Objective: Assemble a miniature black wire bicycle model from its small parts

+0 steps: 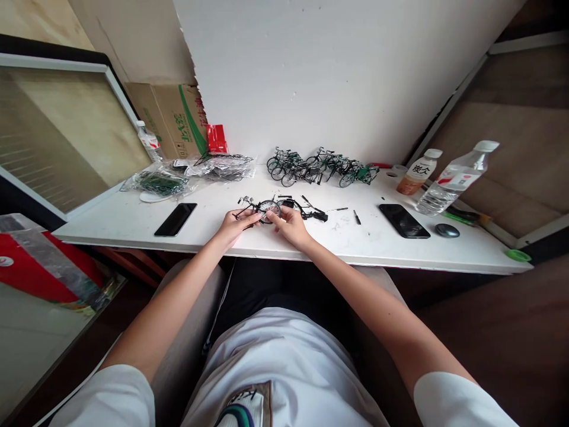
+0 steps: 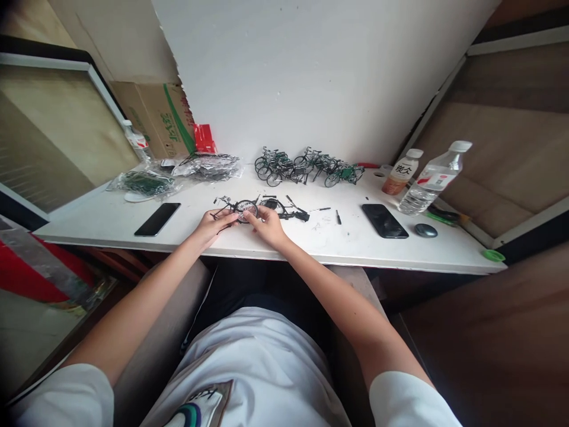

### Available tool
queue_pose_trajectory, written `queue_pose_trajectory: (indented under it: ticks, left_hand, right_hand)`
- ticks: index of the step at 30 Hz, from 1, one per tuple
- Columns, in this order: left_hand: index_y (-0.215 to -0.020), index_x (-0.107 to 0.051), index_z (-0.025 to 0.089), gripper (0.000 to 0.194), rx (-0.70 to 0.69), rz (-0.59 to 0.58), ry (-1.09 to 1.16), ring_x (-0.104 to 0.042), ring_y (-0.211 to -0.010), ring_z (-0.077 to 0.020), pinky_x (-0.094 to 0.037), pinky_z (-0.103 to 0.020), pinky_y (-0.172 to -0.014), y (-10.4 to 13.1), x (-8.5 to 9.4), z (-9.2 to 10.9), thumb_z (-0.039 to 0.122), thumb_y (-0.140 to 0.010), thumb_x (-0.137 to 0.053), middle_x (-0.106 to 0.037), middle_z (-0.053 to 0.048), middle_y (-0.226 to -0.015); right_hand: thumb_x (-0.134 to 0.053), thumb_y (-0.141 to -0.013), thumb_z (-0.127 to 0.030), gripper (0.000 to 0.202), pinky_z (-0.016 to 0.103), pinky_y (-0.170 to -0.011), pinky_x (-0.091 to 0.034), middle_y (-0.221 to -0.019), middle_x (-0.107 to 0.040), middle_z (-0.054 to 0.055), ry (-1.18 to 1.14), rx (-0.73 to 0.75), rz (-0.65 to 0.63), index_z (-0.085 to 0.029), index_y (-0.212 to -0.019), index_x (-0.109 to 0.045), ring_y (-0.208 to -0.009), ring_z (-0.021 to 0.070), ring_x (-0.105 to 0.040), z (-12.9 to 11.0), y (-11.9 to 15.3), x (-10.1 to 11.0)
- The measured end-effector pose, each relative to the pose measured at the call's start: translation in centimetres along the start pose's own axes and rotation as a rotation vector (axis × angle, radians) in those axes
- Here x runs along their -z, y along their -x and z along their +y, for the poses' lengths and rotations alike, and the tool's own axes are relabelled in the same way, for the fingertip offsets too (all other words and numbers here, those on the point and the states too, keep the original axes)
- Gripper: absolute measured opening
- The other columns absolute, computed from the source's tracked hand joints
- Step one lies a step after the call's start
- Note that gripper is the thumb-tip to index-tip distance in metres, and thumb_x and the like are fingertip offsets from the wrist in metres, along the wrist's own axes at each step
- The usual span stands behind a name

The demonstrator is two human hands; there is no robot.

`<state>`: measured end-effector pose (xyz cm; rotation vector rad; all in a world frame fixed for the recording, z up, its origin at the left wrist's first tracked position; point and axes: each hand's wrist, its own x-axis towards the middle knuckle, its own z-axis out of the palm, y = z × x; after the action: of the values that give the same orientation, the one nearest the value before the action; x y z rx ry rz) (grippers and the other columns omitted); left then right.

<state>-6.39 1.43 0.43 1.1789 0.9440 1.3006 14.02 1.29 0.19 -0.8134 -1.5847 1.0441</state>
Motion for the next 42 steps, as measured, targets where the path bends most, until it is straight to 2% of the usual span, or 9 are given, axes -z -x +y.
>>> queue_pose_trajectory:
  ticks: [5, 9, 13, 17, 25, 28, 32, 37, 42]
  left_hand:
    - [-0.081, -0.079, 0.016, 0.049, 0.028, 0.047, 0.040, -0.068, -0.073, -0.0151, -0.053, -0.030, -0.077, -0.1, 0.1, 0.4, 0.045, -0.052, -0.107, -0.076, -0.004, -0.081]
    - [-0.077, -0.076, 0.016, 0.050, 0.060, 0.067, 0.065, -0.066, -0.073, -0.0129, -0.053, -0.028, -0.077, -0.1, 0.2, 0.7, 0.045, -0.051, -0.107, -0.072, -0.001, -0.077]
    - [-0.077, -0.074, 0.017, 0.048, 0.070, 0.064, 0.069, -0.065, -0.072, -0.0117, -0.053, -0.027, -0.077, -0.1, 0.3, 0.6, 0.043, -0.052, -0.107, -0.071, 0.000, -0.079]
    - [-0.079, -0.075, 0.017, 0.046, 0.064, 0.053, 0.076, -0.064, -0.073, -0.0112, -0.053, -0.026, -0.078, -0.3, 0.6, 0.3, 0.042, -0.055, -0.106, -0.071, 0.000, -0.081]
    - [-0.079, -0.074, 0.018, 0.042, 0.062, 0.057, 0.110, -0.064, -0.073, -0.0111, -0.052, -0.026, -0.077, -0.5, 1.0, 0.0, 0.041, -0.061, -0.105, -0.075, -0.002, -0.084]
    - [-0.082, -0.076, 0.018, 0.042, 0.066, 0.084, 0.134, -0.065, -0.075, -0.0115, -0.053, -0.027, -0.077, -0.6, 1.1, -0.2, 0.039, -0.060, -0.105, -0.076, -0.003, -0.089]
    - [-0.084, -0.077, 0.017, 0.043, 0.076, 0.095, 0.173, -0.066, -0.077, -0.0116, -0.053, -0.027, -0.077, -0.9, 1.2, -0.5, 0.038, -0.060, -0.105, -0.077, -0.004, -0.092]
    - [-0.086, -0.079, 0.017, 0.041, 0.070, 0.085, 0.188, -0.066, -0.077, -0.0106, -0.052, -0.026, -0.076, -1.1, 1.2, -0.7, 0.036, -0.060, -0.105, -0.077, -0.004, -0.094]
    - [-0.087, -0.079, 0.016, 0.042, 0.064, 0.070, 0.167, -0.064, -0.073, -0.0100, -0.051, -0.026, -0.074, -0.9, 0.9, -0.3, 0.038, -0.061, -0.104, -0.077, -0.004, -0.092]
  right_hand:
    - [-0.050, -0.103, -0.076, 0.061, 0.032, -0.069, -0.058, -0.097, -0.078, 0.008, 0.196, 0.038, 0.041, -0.020, -0.104, -0.076, -0.085, 0.0224, -0.070, -0.7, -1.4, 2.5]
    - [-0.054, -0.110, -0.046, 0.040, 0.045, -0.094, -0.057, -0.113, -0.080, 0.017, 0.746, 0.079, 0.121, -0.016, -0.111, -0.080, -0.107, 0.0321, -0.069, -1.3, -3.1, 7.6]
    - [-0.061, -0.104, -0.028, 0.029, 0.052, -0.096, -0.053, -0.117, -0.078, 0.024, 1.197, -0.168, 0.067, -0.012, -0.110, -0.084, -0.119, 0.0422, -0.062, -1.4, -3.4, 12.1]
    - [-0.064, -0.102, -0.030, 0.028, 0.046, -0.093, -0.053, -0.113, -0.081, 0.020, 1.235, -0.227, 0.048, -0.015, -0.113, -0.085, -0.115, 0.0386, -0.066, -1.4, -3.1, 13.7]
    - [-0.062, -0.101, -0.030, 0.028, 0.040, -0.089, -0.053, -0.098, -0.084, 0.012, 0.869, 0.066, -0.061, -0.017, -0.101, -0.086, -0.084, 0.0268, -0.071, -1.5, -3.8, 11.5]
    - [-0.061, -0.102, -0.027, 0.028, 0.045, -0.104, -0.048, -0.105, -0.082, 0.012, 0.930, 0.167, -0.130, -0.017, -0.109, -0.086, -0.094, 0.0282, -0.069, -1.2, -3.3, 9.4]
    - [-0.064, -0.104, -0.038, 0.039, 0.047, -0.105, -0.046, -0.130, -0.073, 0.017, 1.099, 0.226, -0.193, -0.020, -0.135, -0.080, -0.124, 0.0367, -0.056, -0.7, -2.1, 6.2]
    - [-0.063, -0.106, -0.041, 0.035, 0.051, -0.105, -0.044, -0.131, -0.070, 0.020, 1.232, 0.176, -0.240, -0.019, -0.123, -0.085, -0.126, 0.0395, -0.051, -0.4, -1.6, 4.8]
    - [-0.059, -0.107, -0.036, 0.033, 0.052, -0.101, -0.045, -0.128, -0.074, 0.020, 1.252, 0.112, -0.132, -0.019, -0.115, -0.086, -0.127, 0.0412, -0.050, 0.1, -1.7, 4.9]
